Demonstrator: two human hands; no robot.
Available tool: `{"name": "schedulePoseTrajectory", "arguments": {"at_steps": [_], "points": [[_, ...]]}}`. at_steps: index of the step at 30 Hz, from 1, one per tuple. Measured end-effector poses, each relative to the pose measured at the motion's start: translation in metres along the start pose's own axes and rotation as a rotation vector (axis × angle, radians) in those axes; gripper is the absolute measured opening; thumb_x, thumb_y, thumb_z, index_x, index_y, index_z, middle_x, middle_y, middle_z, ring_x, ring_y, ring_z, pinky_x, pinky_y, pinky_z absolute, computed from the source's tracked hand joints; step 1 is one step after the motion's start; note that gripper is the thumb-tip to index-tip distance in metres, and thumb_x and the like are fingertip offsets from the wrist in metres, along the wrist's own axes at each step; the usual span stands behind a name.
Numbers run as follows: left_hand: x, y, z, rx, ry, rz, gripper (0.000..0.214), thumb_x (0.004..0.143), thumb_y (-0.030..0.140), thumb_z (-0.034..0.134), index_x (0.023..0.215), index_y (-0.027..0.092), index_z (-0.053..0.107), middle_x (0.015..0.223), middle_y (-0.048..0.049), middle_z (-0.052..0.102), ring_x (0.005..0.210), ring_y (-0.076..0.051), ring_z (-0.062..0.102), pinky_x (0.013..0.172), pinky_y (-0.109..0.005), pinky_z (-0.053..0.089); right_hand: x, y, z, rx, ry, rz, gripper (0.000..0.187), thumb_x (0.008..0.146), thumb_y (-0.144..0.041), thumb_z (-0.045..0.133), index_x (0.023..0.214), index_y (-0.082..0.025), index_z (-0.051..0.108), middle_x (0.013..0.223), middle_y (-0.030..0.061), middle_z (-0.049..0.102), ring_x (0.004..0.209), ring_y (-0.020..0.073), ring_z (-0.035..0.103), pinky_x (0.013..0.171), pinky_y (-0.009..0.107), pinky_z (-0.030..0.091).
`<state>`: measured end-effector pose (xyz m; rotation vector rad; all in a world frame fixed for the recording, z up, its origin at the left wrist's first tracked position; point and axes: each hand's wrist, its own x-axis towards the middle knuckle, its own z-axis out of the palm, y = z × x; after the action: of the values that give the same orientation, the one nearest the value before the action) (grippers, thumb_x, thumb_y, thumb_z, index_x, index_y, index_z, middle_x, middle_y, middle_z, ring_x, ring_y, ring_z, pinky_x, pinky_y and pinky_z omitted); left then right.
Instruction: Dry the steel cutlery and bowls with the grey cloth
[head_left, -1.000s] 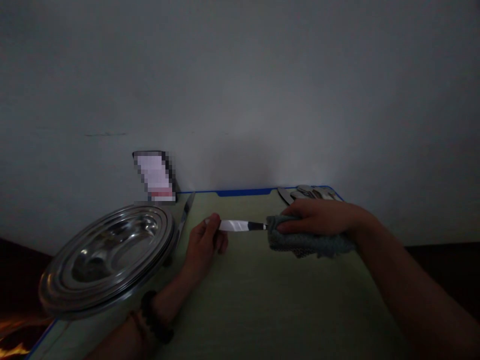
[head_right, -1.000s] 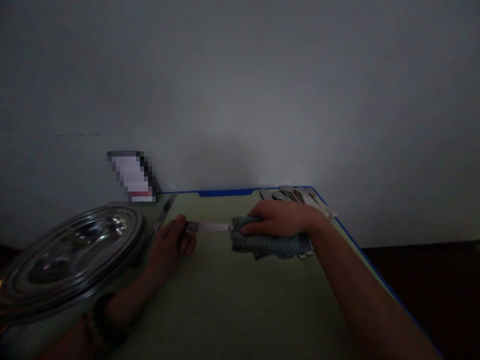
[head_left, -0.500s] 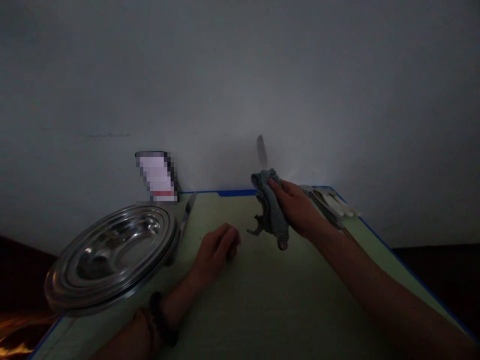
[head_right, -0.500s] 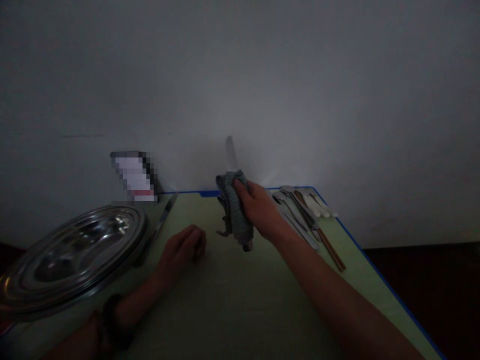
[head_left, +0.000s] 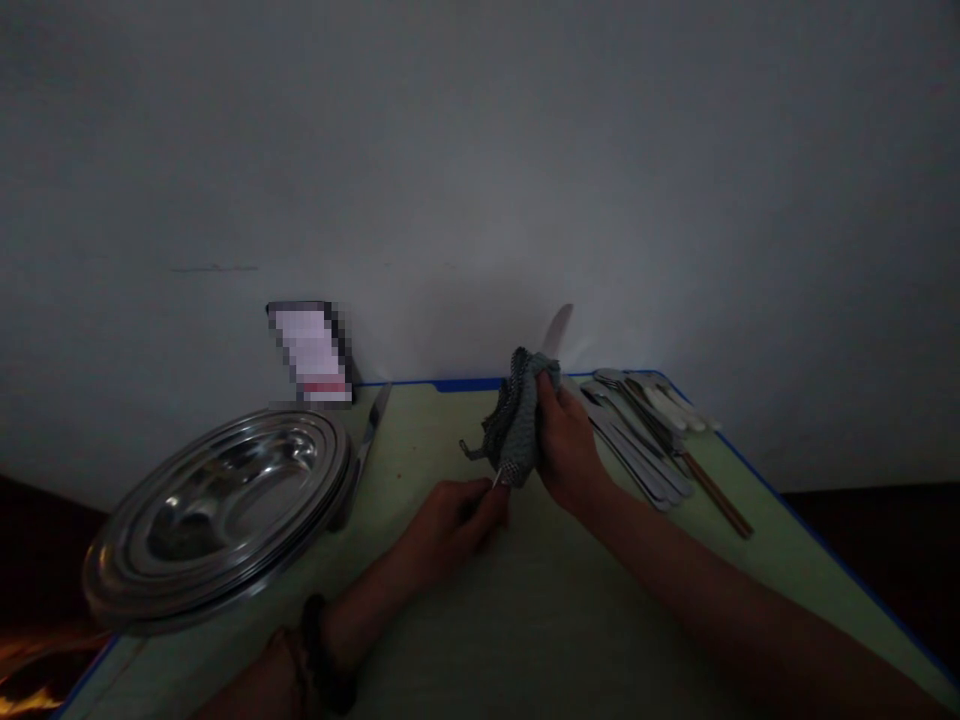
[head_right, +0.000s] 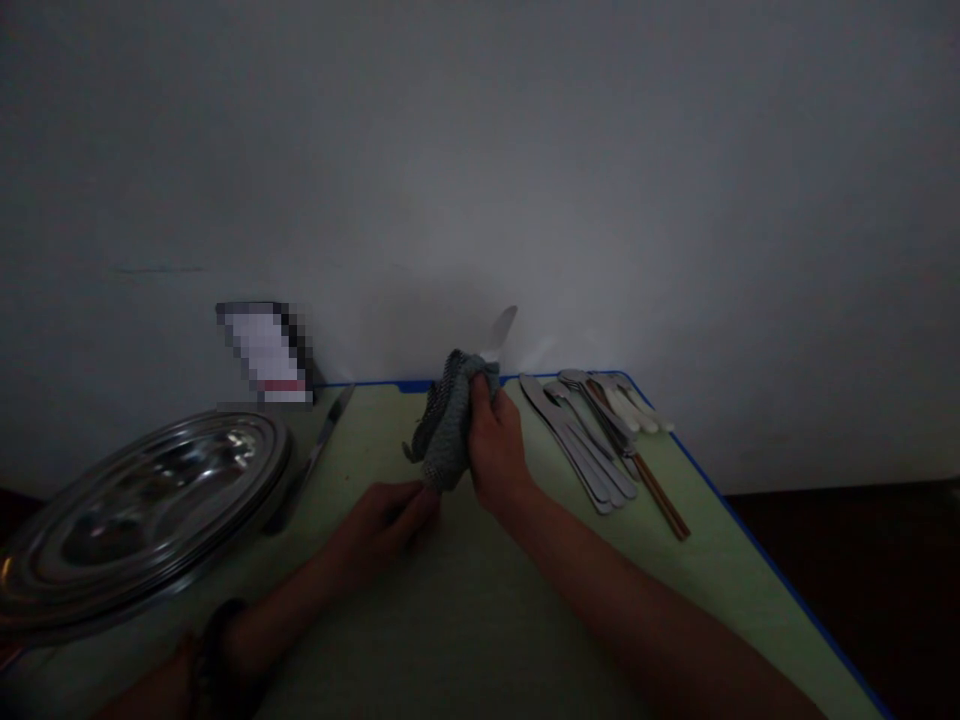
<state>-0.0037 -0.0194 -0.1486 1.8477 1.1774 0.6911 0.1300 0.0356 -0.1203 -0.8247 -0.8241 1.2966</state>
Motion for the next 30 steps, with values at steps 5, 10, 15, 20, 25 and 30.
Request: {"name": "schedulePoseTrajectory", "arguments": {"at_steps": [5,10,15,20,25,30], "points": [[-0.004,0.001,-0.002,0.069,-0.110,0.089,0.037,0.083,0.031,0.041,0.049,0.017,0.040,0.047,0.0062,0.028,0.042,-0.006,0.027,0.041,-0.020,0.020,0.021,-0.022,-0.013,-0.032,0.058,-0.056,0.035,0.075,-0.054,0.055,0.078,-0.019,0.057,0.071,0.0015,0.064,0.071,0.0152,0.062,0.062,0.027,0.049],[-0.008,0.000,-0.002,0.053,-0.249,0.072,0.030,0.083,0.031,0.043,0.058,0.017,0.050,0.050,0.0059,0.037,0.044,-0.006,0.033,0.042,-0.019,0.024,0.047,-0.043,-0.036,-0.082,0.159,-0.242,0.040,0.076,-0.058,0.052,0.084,-0.019,0.059,0.082,0.0038,0.067,0.082,0.0180,0.064,0.068,0.031,0.052],[-0.007,-0.001,0.000,-0.035,-0.173,-0.009,0.030,0.090,0.037,0.035,0.097,0.017,0.056,0.070,0.0010,0.057,0.056,-0.010,0.049,0.054,-0.021,0.039,0.047,-0.046,-0.037,-0.114,0.234,-0.311,0.045,0.075,-0.061,0.049,0.084,-0.018,0.061,0.084,0.0055,0.067,0.087,0.0193,0.064,0.069,0.031,0.052],[-0.005,-0.002,0.003,0.040,-0.027,-0.021,0.031,0.091,0.041,0.033,0.094,0.019,0.054,0.065,0.0031,0.051,0.057,-0.011,0.046,0.053,-0.021,0.036,0.041,-0.034,-0.030,-0.157,0.175,-0.293,0.046,0.074,-0.062,0.048,0.083,-0.018,0.060,0.078,0.0056,0.066,0.079,0.0188,0.063,0.063,0.029,0.049],[-0.005,0.000,0.003,0.028,-0.083,-0.077,0.033,0.091,0.044,0.029,0.085,0.019,0.050,0.059,0.0051,0.046,0.053,-0.011,0.044,0.051,-0.022,0.034,0.028,-0.019,-0.022,-0.336,0.168,-0.233,0.052,0.076,-0.065,0.043,0.073,-0.016,0.059,0.070,0.0061,0.063,0.070,0.0171,0.058,0.054,0.026,0.043],[-0.005,0.002,0.003,-0.016,-0.037,-0.092,0.033,0.090,0.045,0.030,0.082,0.020,0.049,0.058,0.0046,0.046,0.052,-0.011,0.044,0.050,-0.022,0.033,0.023,-0.022,-0.015,-0.344,0.158,-0.189,0.054,0.077,-0.065,0.041,0.076,-0.016,0.062,0.077,0.0076,0.064,0.076,0.0185,0.060,0.060,0.028,0.046]]}}
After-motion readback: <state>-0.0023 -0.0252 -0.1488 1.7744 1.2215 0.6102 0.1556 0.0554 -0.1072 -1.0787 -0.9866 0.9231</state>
